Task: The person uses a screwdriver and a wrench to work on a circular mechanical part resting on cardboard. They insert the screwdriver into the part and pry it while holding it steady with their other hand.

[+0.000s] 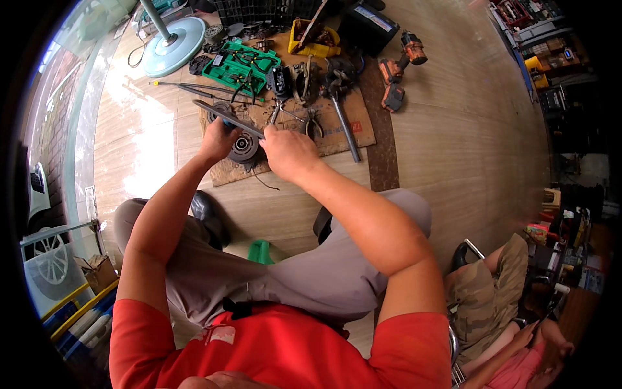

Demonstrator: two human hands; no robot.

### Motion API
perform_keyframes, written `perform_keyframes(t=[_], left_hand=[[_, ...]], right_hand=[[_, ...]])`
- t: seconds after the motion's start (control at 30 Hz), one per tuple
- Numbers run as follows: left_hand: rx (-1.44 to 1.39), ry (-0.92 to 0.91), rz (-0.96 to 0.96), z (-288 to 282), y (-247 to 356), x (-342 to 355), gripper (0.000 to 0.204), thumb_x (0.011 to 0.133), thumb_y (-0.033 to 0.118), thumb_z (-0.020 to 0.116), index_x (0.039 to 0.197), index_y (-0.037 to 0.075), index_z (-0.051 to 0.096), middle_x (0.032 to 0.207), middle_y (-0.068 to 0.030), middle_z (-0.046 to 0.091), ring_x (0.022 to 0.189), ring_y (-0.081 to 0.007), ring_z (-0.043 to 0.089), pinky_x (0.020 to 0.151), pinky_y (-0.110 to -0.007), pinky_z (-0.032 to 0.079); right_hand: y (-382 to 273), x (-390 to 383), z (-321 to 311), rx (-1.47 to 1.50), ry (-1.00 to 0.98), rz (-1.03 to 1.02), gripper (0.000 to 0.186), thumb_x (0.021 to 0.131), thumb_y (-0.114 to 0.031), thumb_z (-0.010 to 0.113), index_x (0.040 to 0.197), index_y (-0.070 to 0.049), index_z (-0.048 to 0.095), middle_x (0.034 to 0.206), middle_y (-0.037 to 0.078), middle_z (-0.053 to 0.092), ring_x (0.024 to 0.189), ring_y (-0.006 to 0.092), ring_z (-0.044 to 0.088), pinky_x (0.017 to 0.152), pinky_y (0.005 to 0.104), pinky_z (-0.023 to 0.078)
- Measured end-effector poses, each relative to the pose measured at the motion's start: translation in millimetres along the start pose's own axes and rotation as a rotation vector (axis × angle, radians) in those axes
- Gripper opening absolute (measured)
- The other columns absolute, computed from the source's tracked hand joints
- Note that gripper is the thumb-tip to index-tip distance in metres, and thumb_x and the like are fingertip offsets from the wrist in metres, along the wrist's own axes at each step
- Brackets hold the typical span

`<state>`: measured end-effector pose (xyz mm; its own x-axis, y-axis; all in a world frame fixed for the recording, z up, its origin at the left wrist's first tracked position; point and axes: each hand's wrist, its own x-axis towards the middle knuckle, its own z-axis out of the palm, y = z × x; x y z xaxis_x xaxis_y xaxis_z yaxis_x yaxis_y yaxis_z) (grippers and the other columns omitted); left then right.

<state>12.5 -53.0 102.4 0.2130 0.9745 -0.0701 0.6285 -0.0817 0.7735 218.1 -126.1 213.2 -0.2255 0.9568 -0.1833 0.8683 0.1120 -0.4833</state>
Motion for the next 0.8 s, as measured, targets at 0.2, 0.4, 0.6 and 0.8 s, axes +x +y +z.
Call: perform_keyframes(t=[0.2,0.4,0.6,0.8], left_hand=[[-0.014,0.002,0.014,-1,5,-1,0.036,0.086,0.025,0.073,0.107,0.001,0.056,0.094,-0.0265,0.067,0.094,-0.0458,0.064,0.079,-0.048,0.051],[-0.007,0.003,0.035,-1,0,-1,0.035,0.086,0.025,0.073,0.105,0.001,0.056,0.093,-0.027,0.067,0.093,-0.0461,0.064,0.078,-0.048,0.05],[-0.023,-0.02,0.02,-1,1,-2,0.037,0.085,0.024,0.073,0.108,0.001,0.056,0.094,-0.026,0.067,0.092,-0.0458,0.064,0.079,-0.047,0.05],[-0.068,-0.061,0.042,-2,-5,-1,0.037,0.085,0.023,0.073,0.111,0.002,0.056,0.096,-0.025,0.067,0.093,-0.0439,0.064,0.081,-0.045,0.05]], right_hand=[[-1,-1,3,0.026,0.031,0.01,0.025,0.101,-0.028,0.05,0.098,-0.003,0.051,0.083,0.023,0.068,0.082,0.0439,0.065,0.073,0.0548,0.049],[5,1,7,0.014,0.03,-0.007,0.026,0.101,-0.027,0.05,0.099,-0.002,0.05,0.083,0.024,0.067,0.082,0.0447,0.065,0.073,0.0552,0.049],[5,1,1,0.008,-0.009,0.011,0.026,0.1,-0.028,0.051,0.098,-0.001,0.051,0.083,0.025,0.067,0.083,0.0451,0.065,0.074,0.0556,0.049],[3,1,-5,0.053,0.017,0.03,0.026,0.1,-0.027,0.051,0.098,-0.001,0.052,0.082,0.026,0.067,0.083,0.0459,0.065,0.074,0.0556,0.049]])
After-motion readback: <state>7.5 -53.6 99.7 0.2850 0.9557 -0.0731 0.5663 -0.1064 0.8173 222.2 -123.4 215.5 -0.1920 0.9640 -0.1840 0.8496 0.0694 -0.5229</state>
